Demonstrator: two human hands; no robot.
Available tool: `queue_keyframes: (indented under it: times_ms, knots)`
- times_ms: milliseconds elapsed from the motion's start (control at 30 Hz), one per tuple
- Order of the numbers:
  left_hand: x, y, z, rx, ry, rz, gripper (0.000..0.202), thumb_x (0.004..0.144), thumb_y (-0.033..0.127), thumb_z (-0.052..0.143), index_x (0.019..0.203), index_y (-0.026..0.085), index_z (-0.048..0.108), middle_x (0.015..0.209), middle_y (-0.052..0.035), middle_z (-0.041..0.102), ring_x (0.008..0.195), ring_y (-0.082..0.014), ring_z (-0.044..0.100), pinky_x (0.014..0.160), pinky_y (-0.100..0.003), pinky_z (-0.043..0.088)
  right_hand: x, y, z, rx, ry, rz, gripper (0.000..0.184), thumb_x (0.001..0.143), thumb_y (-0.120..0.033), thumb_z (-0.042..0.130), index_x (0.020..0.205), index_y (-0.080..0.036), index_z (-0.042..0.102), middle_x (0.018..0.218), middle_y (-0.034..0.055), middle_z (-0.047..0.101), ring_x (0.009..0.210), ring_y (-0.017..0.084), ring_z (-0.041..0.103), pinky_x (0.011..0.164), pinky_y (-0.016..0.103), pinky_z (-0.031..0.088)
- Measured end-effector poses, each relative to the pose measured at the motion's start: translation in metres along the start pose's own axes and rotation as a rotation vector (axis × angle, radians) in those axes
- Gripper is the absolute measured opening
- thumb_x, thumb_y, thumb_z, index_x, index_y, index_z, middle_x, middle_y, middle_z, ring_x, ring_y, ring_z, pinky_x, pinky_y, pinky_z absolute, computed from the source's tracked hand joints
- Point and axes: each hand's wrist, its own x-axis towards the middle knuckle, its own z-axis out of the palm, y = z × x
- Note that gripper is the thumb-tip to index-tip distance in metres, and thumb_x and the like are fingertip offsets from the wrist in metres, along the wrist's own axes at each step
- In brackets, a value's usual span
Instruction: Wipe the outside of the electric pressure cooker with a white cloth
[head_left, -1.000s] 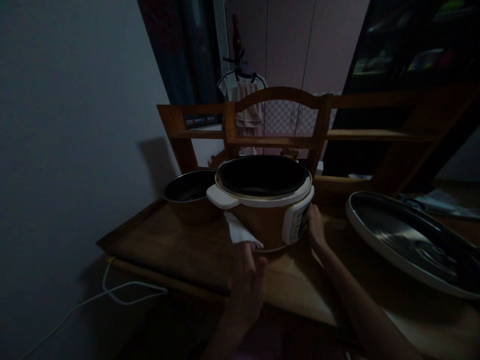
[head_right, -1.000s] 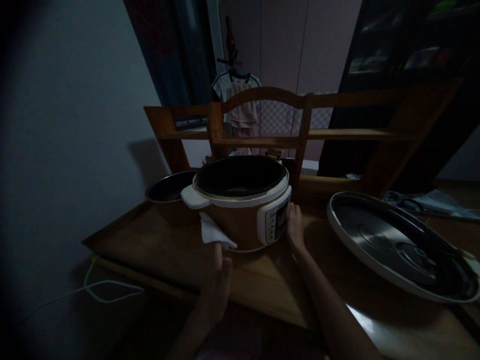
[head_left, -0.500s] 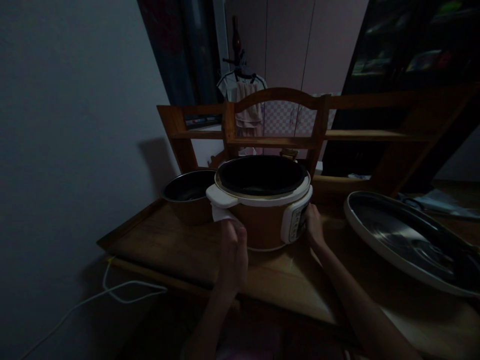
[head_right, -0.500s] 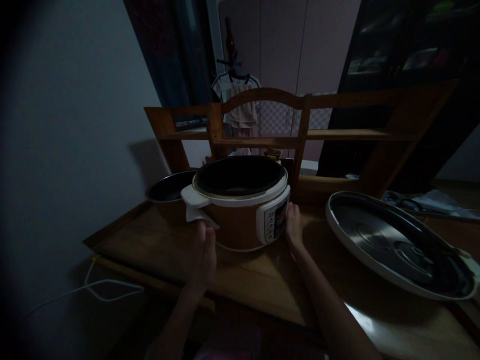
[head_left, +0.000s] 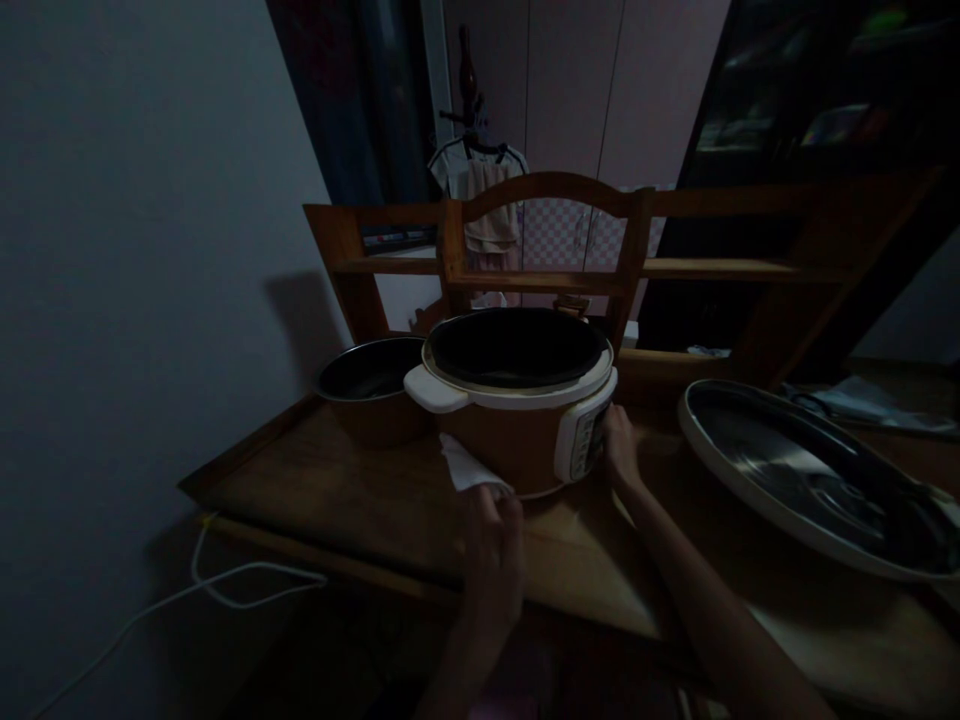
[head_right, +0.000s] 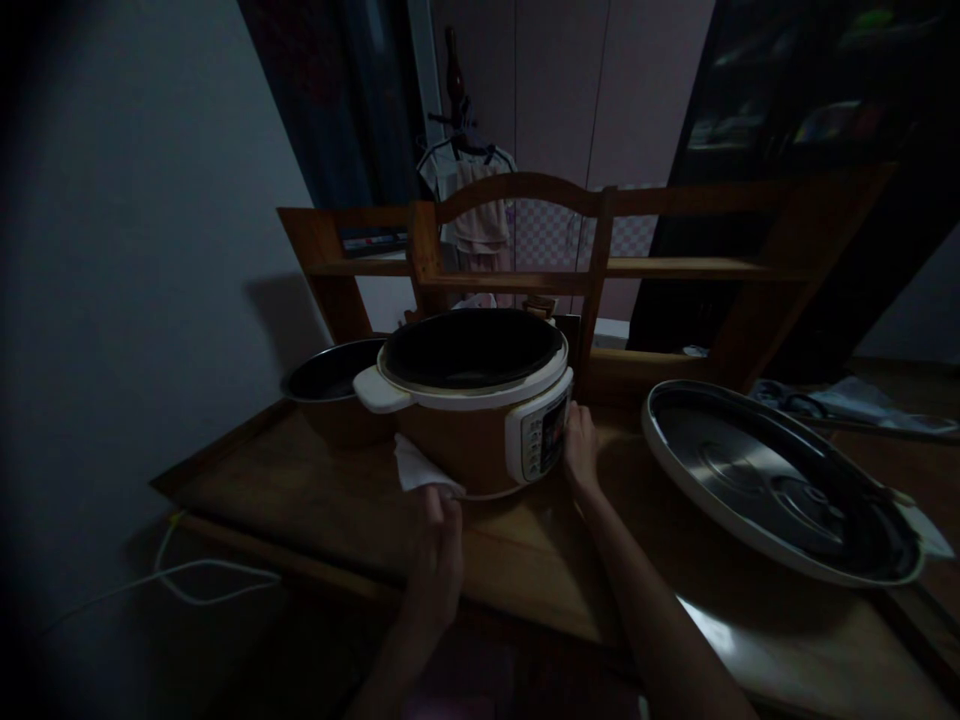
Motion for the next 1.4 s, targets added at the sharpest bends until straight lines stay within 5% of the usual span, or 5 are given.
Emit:
queue_keyframes:
  times_ms: [233,567,933,1167,1400]
  knots:
    - [0.056,0.027,-0.023,-0.049,0.117,0.044,0.056,0.101,0.064,0.028,0.126,0.018,0.049,0.129,-0.0162,0.058,0.123,-0.0274,0.055,0.111,-0.044,0.038,0.000,0.001,0.001,0.021,0.004,0.003,0.042,0.092,-0.063,0.039,0.085,-0.026,0.057,0.088,0.0041,0.065,0.088,0.025,0.056,0.084,0.037,0.042]
    - [0.010,-0.013,-0.001,-0.023,0.025,0.036,0.051,0.099,0.066,0.032,0.107,0.022,0.058,0.111,-0.0141,0.065,0.113,-0.0281,0.060,0.100,-0.042,0.048,-0.001,0.000,0.000,0.009,0.005,0.012,0.043,0.092,-0.065,0.038,0.084,-0.027,0.056,0.087,0.0037,0.065,0.087,0.025,0.056,0.082,0.036,0.041]
    - [0.078,-0.002,-0.027,-0.197,0.170,-0.047,0.070,0.100,0.067,0.026,0.143,0.018,0.049,0.161,-0.0148,0.042,0.153,-0.0240,0.033,0.126,-0.040,0.027,-0.003,-0.002,0.000,0.014,0.004,-0.002,0.046,0.091,-0.067,0.038,0.086,-0.026,0.058,0.089,0.0042,0.065,0.087,0.025,0.056,0.083,0.037,0.041]
    - [0.045,-0.014,-0.020,-0.081,0.067,0.002,0.057,0.100,0.065,0.030,0.117,0.018,0.059,0.126,-0.0164,0.066,0.128,-0.0290,0.059,0.110,-0.046,0.046,-0.001,0.002,0.000,0.031,0.004,-0.005,0.044,0.093,-0.064,0.038,0.086,-0.026,0.058,0.088,0.0036,0.065,0.087,0.025,0.058,0.083,0.037,0.042]
    - [0.050,-0.053,-0.025,-0.114,0.102,-0.155,0.065,0.098,0.066,0.034,0.140,0.020,0.053,0.158,-0.0153,0.047,0.151,-0.0267,0.037,0.126,-0.046,0.028,-0.001,0.002,-0.001,0.019,0.002,-0.019,0.043,0.093,-0.065,0.039,0.083,-0.026,0.057,0.085,0.0030,0.063,0.086,0.025,0.056,0.082,0.037,0.041]
